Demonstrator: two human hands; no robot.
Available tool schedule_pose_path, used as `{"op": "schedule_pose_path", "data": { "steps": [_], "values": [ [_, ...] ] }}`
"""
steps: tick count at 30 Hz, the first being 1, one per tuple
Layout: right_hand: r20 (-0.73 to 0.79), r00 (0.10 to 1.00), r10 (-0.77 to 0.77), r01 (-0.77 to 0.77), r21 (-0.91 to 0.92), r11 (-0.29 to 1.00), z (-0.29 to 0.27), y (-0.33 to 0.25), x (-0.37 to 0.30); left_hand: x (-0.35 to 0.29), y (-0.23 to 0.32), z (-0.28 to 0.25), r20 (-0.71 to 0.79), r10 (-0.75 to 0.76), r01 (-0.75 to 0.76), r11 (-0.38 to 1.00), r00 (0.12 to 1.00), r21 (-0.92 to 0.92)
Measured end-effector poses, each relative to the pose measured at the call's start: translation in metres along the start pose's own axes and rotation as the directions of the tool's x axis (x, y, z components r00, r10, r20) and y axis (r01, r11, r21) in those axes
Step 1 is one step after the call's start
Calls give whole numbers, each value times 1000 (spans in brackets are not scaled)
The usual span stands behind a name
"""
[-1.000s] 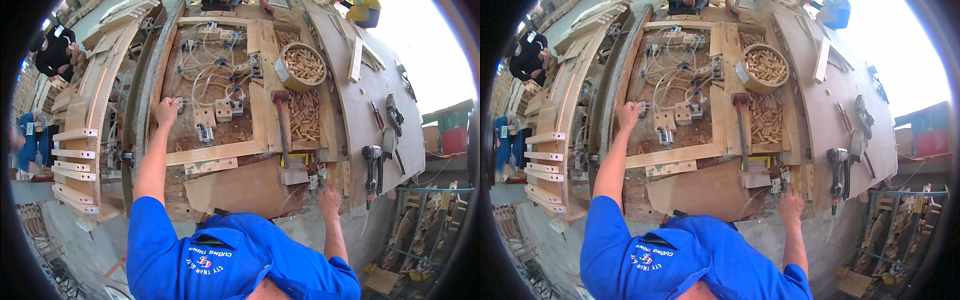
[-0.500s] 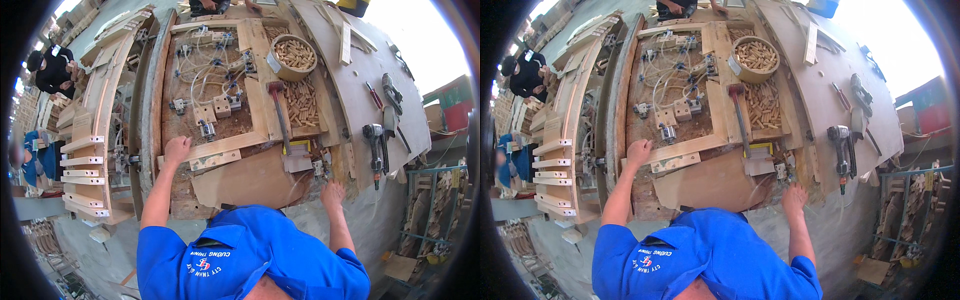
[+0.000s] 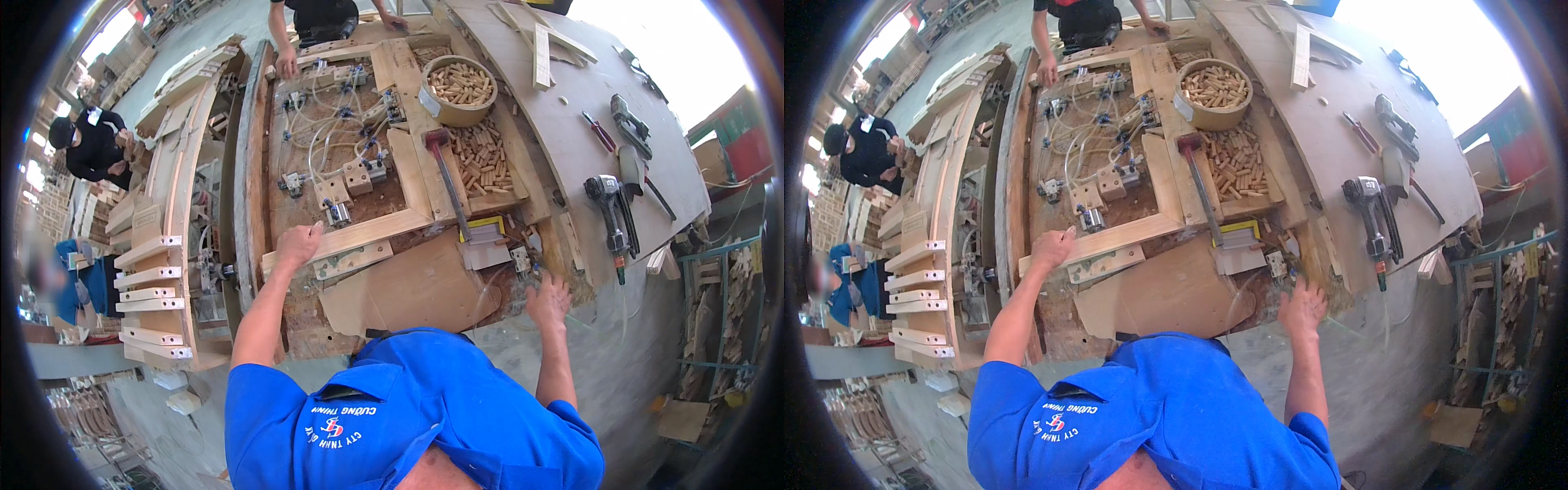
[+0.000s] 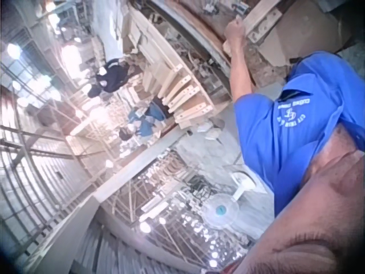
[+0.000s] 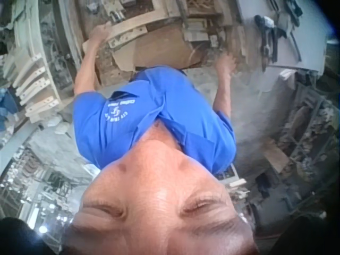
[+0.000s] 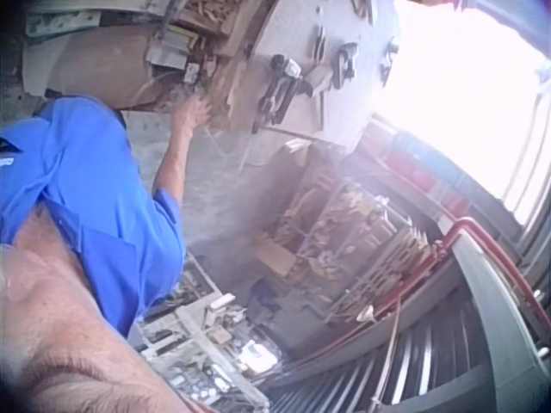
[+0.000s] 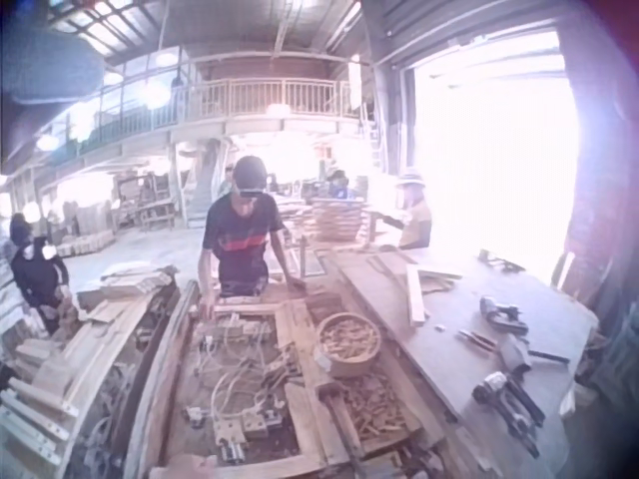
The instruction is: The person assembles wooden furniture components at a workbench. They insert wooden dowels into pre-drilled holes, align the pieces, and use a hammer to tap them together. They also use a pneumatic nail gun to secure the joints. The person repeats this process for multiple components.
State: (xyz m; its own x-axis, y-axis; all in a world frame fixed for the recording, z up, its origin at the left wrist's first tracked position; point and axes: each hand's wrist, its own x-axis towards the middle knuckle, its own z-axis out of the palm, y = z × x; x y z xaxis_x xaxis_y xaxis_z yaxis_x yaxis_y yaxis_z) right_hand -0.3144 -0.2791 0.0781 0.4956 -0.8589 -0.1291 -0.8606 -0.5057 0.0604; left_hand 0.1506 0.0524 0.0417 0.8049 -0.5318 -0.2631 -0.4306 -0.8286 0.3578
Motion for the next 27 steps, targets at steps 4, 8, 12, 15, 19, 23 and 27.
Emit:
{"op": "schedule_pose_path", "data": {
  "steps": [4, 8, 12, 15, 19, 23, 27],
  "values": [
    [-125, 992, 22, -2, 152, 988, -22, -1, -7, 2, -10, -28, 50, -80, 80, 997, 996, -4],
    [-281, 958, -52, 152, 349, 925, -24, -14, -5, -13, -22, -36, -75, 150, -160, 975, 986, -155],
    [-73, 968, -239, 210, 753, 623, -13, -68, 10, -26, 11, -41, 85, 133, -22, 651, 987, -759],
    [42, 882, -469, 211, 856, 473, -19, -135, 4, -37, 63, -39, 356, 231, 288, 282, 905, -915],
    [-381, 626, -681, 630, 762, 153, -42, -203, -6, -31, 152, -29, -18, 761, 270, -252, 648, -929],
    [-193, 690, -698, 395, 908, 139, -72, -229, -17, -39, 199, -36, -178, 813, 348, -420, 554, -838],
    [-213, 743, -635, 463, 849, 256, -84, -227, -16, -42, 215, -39, -243, 833, 327, -439, 496, -837]
  ]
}}
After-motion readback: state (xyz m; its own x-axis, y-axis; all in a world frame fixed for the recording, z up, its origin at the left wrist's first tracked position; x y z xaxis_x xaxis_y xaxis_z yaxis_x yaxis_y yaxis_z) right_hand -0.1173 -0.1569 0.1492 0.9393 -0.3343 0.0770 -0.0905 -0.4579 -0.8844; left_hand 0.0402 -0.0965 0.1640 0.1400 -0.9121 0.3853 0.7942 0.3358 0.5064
